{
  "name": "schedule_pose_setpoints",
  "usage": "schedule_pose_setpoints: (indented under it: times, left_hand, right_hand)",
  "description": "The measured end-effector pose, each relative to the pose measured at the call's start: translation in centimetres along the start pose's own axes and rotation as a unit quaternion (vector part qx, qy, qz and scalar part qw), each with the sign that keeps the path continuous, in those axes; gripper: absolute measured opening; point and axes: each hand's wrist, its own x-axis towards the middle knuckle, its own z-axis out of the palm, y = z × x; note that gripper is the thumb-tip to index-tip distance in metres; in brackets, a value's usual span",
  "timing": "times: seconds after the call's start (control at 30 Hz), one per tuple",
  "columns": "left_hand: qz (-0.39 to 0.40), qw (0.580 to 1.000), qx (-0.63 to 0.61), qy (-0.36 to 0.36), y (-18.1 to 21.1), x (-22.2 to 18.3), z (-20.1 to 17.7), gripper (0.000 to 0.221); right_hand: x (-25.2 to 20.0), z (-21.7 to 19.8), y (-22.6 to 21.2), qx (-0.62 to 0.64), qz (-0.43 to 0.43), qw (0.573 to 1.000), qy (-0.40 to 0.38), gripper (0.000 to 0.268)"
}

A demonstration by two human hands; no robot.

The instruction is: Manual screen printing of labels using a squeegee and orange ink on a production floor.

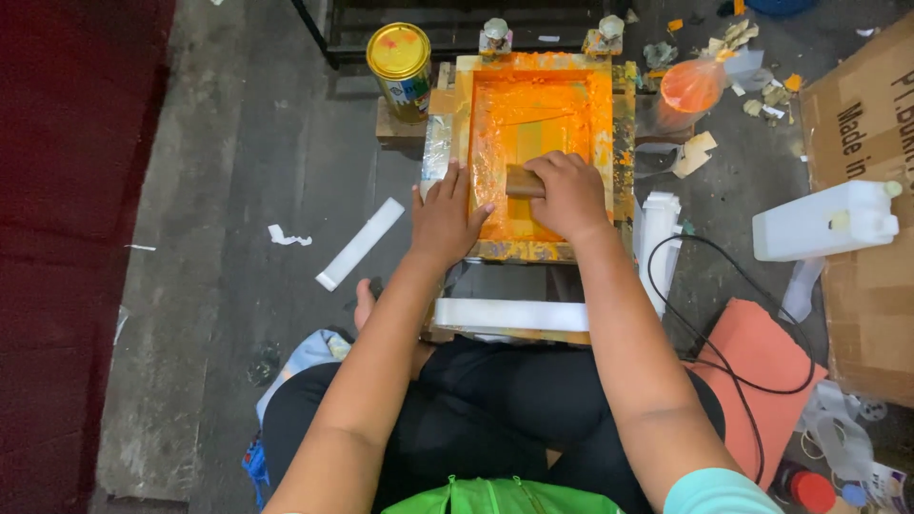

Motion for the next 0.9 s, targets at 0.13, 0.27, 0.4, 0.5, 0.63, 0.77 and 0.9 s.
schedule_pose_setpoints:
  times: [0.13, 0.27, 0.4, 0.5, 0.63, 0.77, 0.9]
  left_hand:
    - [-0.012, 1.000, 0.009, -0.015, -0.7, -1.4, 0.7, 0.078]
    - [-0.007, 1.000, 0.020, -0.022, -0.8, -5.6, 1.1, 0.079]
    - [-0.015, 0.999, 0.001, -0.031, -0.4, -9.7, 1.3, 0.078]
    - [-0.011, 0.999, -0.016, -0.034, 0.1, -11.2, 0.6, 0.078]
    - [-0.017, 0.999, -0.007, -0.045, 0.5, -10.6, 0.3, 0.078]
    - [-0.013, 1.000, 0.007, -0.021, 0.5, -8.7, 0.2, 0.076]
    - [-0.006, 1.000, 0.009, 0.003, -0.1, -5.2, 0.5, 0.076]
  right_hand:
    - [-0.9, -1.8, -1.4, 0.017, 0.008, 0.999, -0.047, 0.050]
    - [-2.6, -3.3, -3.6, 0.037, 0.030, 0.994, -0.096, 0.049]
    - [-4.4, -3.6, -4.8, 0.049, 0.051, 0.989, -0.127, 0.028]
    - [-4.3, -3.8, -4.9, 0.030, 0.044, 0.996, -0.076, 0.006]
    - [-4.1, -3.8, -4.1, 0.047, 0.052, 0.996, -0.057, 0.014]
    - [-2.9, -2.2, -2.2, 0.037, 0.017, 0.998, 0.050, 0.012]
    - [-1.3, -0.6, -0.5, 0.009, -0.019, 0.985, 0.169, 0.016]
